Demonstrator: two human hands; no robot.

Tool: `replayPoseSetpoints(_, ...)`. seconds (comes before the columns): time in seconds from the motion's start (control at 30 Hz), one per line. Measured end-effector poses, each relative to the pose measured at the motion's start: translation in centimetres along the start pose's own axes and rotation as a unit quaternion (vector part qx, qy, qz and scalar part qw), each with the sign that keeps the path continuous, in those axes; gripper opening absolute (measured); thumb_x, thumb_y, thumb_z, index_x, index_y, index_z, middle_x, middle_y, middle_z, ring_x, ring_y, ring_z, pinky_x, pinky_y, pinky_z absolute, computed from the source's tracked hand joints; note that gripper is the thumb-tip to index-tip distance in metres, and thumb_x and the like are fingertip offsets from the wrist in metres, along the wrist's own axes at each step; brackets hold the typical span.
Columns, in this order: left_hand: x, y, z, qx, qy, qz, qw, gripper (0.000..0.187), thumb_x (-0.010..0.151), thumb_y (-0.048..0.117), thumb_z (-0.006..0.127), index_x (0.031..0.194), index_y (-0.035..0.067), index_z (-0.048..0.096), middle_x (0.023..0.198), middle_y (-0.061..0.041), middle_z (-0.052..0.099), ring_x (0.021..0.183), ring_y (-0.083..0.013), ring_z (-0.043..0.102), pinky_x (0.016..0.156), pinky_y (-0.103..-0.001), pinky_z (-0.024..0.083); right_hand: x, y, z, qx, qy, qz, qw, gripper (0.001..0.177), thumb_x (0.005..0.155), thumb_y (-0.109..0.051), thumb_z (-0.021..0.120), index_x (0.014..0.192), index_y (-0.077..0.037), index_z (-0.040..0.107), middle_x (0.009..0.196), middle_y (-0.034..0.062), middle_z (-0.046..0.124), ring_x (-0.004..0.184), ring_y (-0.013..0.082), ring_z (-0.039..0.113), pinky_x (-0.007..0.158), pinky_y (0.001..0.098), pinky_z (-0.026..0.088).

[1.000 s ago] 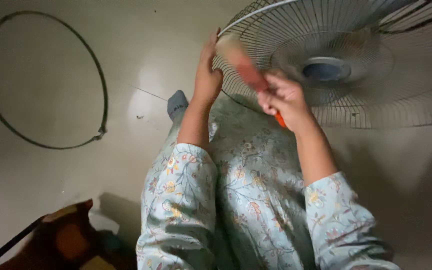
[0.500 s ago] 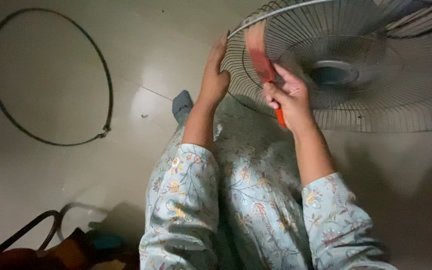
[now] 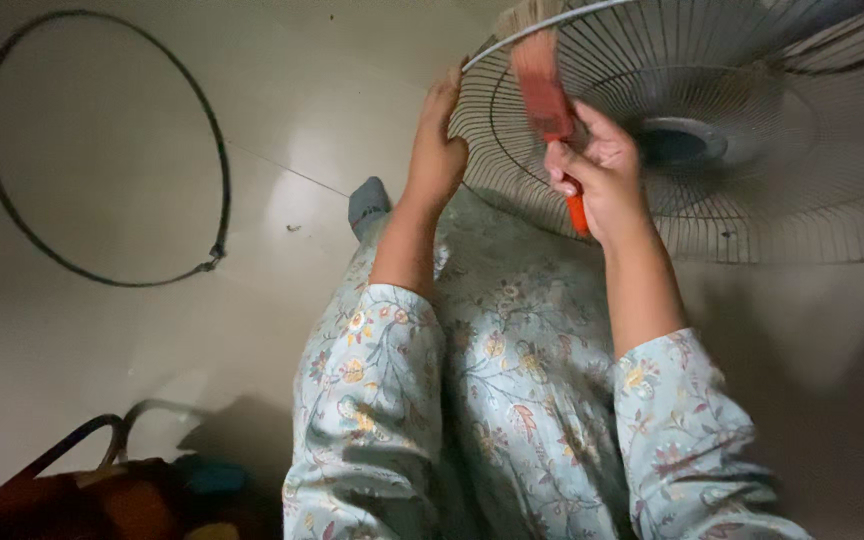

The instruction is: The person uses a red brush to clean the front grill of a standing fan. They systematically brush the metal wires and the central hub while holding the grill with their other hand. The task is performed in a room with tiled flooring.

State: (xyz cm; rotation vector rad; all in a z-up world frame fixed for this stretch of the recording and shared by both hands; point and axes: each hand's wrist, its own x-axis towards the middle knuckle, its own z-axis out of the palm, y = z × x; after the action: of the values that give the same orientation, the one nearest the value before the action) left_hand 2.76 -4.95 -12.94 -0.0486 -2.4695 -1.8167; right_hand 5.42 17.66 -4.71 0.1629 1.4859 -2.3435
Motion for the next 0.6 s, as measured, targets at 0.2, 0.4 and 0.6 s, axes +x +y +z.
replayPoseSetpoints(0.2, -0.1, -0.3, -0.2, 0.015, -0.016, -0.015, 1.0, 0.096, 0.067, -0.022, 0.045, 0.158, 0.01, 0.043, 0.163, -0.017, 0.044, 0.158, -0.0343, 0.031, 0.131, -0.04, 0.024, 0.5, 0.9, 0.0, 0.161, 0.025, -0.027, 0.986, 0.034, 0.113, -0.002, 0.063, 0.144, -0.004, 0.05, 0.112, 0.0034, 0.055, 0.079, 0.0093, 0.049, 0.064, 0.0216, 0.038)
replayPoseSetpoints(0.4, -0.4, 0.9, -0.1, 0.016, -0.025, -0.035, 0.999, 0.095, 0.069, -0.022, 0.043, 0.158, 0.011, 0.042, 0.165, -0.016, 0.039, 0.158, -0.033, 0.029, 0.13, -0.039, 0.024, -3.7, 3.4, -4.8, 0.149, 0.185, 0.0, 0.971, 0.039, 0.104, -0.003, 0.06, 0.141, -0.015, 0.054, 0.118, -0.001, 0.056, 0.077, 0.007, 0.048, 0.061, 0.0195, 0.041)
replayPoseSetpoints(0.6, -0.4, 1.1, -0.6, -0.013, -0.025, -0.01, 1.0, 0.098, 0.065, -0.022, 0.043, 0.157, 0.012, 0.043, 0.164, -0.014, 0.044, 0.159, -0.0324, 0.032, 0.132, -0.039, 0.025, -9.3, 9.9, -14.4, 0.219, 0.4, 0.051, 0.888, 0.031, 0.103, -0.002, 0.052, 0.129, -0.017, 0.058, 0.101, -0.0017, 0.058, 0.071, 0.0073, 0.051, 0.056, 0.0182, 0.041)
